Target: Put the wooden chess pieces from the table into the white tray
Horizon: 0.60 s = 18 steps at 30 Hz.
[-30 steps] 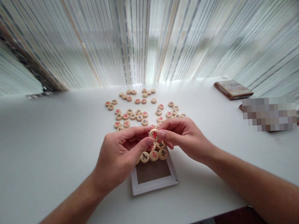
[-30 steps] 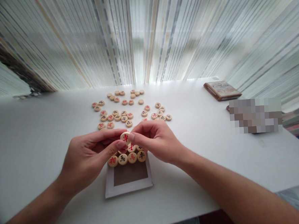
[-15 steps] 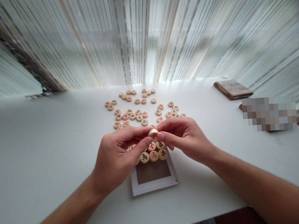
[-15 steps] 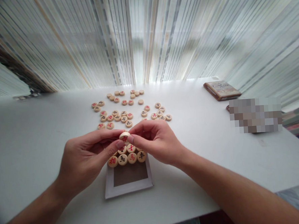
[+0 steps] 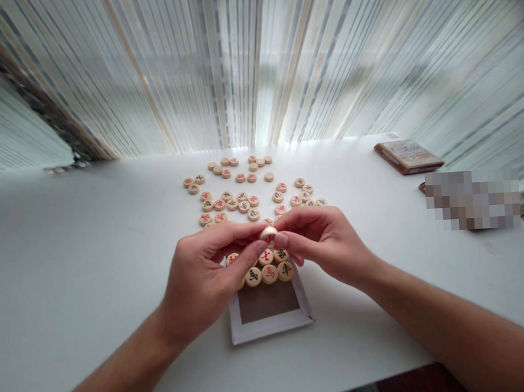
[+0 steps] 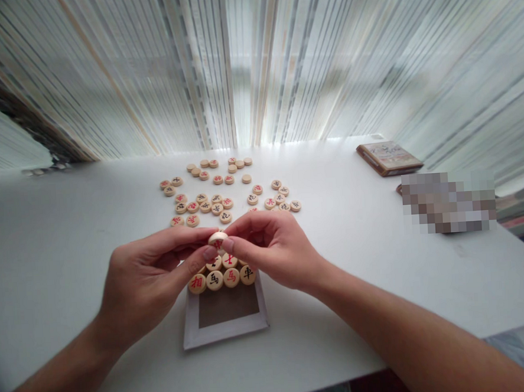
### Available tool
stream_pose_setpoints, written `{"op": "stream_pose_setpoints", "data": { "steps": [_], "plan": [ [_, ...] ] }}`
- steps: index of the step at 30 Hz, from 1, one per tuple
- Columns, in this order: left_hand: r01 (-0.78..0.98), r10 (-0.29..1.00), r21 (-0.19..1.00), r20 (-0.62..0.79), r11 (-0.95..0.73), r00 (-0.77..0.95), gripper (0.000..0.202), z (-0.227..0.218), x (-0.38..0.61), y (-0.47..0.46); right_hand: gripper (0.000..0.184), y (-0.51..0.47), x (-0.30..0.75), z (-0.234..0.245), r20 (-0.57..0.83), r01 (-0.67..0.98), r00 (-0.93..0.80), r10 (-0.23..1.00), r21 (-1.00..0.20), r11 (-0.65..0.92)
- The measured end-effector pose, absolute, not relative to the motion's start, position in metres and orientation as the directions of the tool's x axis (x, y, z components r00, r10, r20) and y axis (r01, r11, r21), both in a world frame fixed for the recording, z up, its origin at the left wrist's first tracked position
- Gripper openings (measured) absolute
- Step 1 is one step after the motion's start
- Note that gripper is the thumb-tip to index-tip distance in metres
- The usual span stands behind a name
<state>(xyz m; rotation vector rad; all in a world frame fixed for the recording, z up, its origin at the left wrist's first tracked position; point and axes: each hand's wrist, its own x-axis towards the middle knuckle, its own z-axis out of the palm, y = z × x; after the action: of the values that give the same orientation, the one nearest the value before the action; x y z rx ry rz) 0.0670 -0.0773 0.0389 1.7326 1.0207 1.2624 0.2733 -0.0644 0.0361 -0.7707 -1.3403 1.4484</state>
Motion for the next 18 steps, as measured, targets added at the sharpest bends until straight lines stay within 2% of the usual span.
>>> {"op": "stream_pose_setpoints", "data": {
  "steps": [9, 18],
  "plan": [
    [0.181, 0.904, 0.894, 0.37, -0.409, 0.215, 0.02, 0.0384, 0.066, -0.0776, 0.03, -0.0658, 0.2734, 0.0358, 0.149, -0.22, -0.305, 0.941, -0.972, 0.083],
    [0.13, 0.914, 0.921, 0.333, -0.368, 0.23, 0.023, 0.0396, 0.0662, -0.0776, 0.025, -0.0651, 0.275, 0.0377, 0.132, -0.21, -0.338, 0.932, -0.976, 0.062]
  ]
}}
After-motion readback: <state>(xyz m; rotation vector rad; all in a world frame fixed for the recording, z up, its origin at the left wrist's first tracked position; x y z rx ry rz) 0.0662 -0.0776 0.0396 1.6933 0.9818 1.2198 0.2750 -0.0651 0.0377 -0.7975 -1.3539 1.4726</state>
